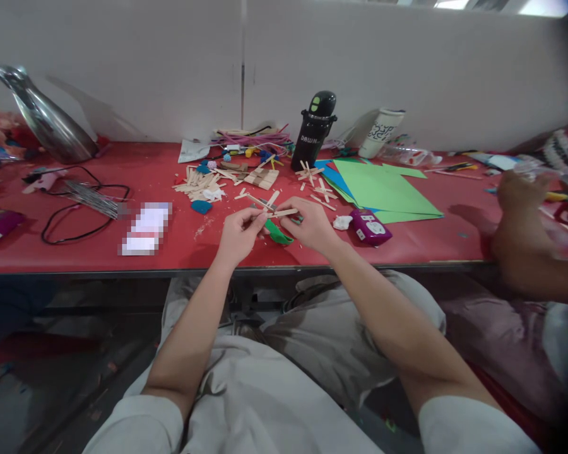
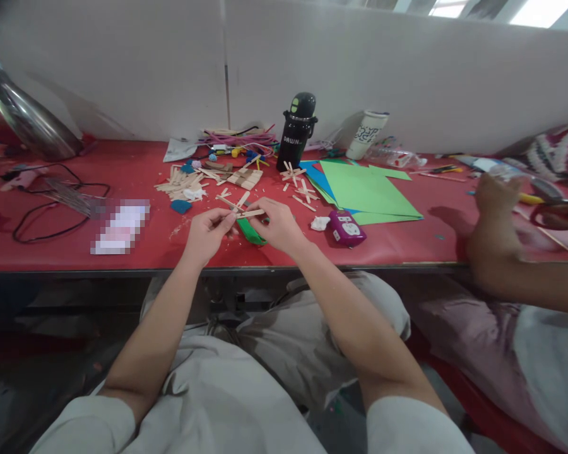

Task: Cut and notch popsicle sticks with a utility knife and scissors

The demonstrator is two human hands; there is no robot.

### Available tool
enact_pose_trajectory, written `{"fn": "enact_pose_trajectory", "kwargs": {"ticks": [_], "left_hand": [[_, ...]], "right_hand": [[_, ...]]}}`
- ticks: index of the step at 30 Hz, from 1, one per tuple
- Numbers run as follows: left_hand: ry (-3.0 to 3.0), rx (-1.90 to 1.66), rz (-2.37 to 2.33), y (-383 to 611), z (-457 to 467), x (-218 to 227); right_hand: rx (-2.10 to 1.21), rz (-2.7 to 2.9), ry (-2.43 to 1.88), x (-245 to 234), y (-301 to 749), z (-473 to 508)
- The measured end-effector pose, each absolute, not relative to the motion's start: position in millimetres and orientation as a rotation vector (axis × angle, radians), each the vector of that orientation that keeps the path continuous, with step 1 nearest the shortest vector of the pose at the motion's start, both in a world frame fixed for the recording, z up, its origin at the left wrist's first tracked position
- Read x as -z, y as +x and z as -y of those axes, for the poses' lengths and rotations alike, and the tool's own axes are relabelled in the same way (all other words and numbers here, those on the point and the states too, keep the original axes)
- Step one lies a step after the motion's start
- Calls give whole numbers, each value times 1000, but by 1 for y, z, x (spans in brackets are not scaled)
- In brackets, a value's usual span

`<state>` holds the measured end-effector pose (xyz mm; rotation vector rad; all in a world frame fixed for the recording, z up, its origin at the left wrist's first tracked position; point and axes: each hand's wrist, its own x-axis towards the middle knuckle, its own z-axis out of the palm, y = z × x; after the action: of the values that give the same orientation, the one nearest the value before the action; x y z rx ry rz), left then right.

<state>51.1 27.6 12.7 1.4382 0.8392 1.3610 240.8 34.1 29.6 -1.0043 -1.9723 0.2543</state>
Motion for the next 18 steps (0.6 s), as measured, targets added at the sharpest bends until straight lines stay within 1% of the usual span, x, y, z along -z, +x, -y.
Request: {"fn": "enact_pose_trajectory", "kwargs": {"ticks": [9, 18], "left_hand": [[1524, -1360, -863, 48, -29, -10], [1601, -1402, -822, 38, -37, -10]], "right_hand": [[-225, 1912, -1000, -30, 239, -33], [-334, 1911, -974, -33, 240, -32]]}}
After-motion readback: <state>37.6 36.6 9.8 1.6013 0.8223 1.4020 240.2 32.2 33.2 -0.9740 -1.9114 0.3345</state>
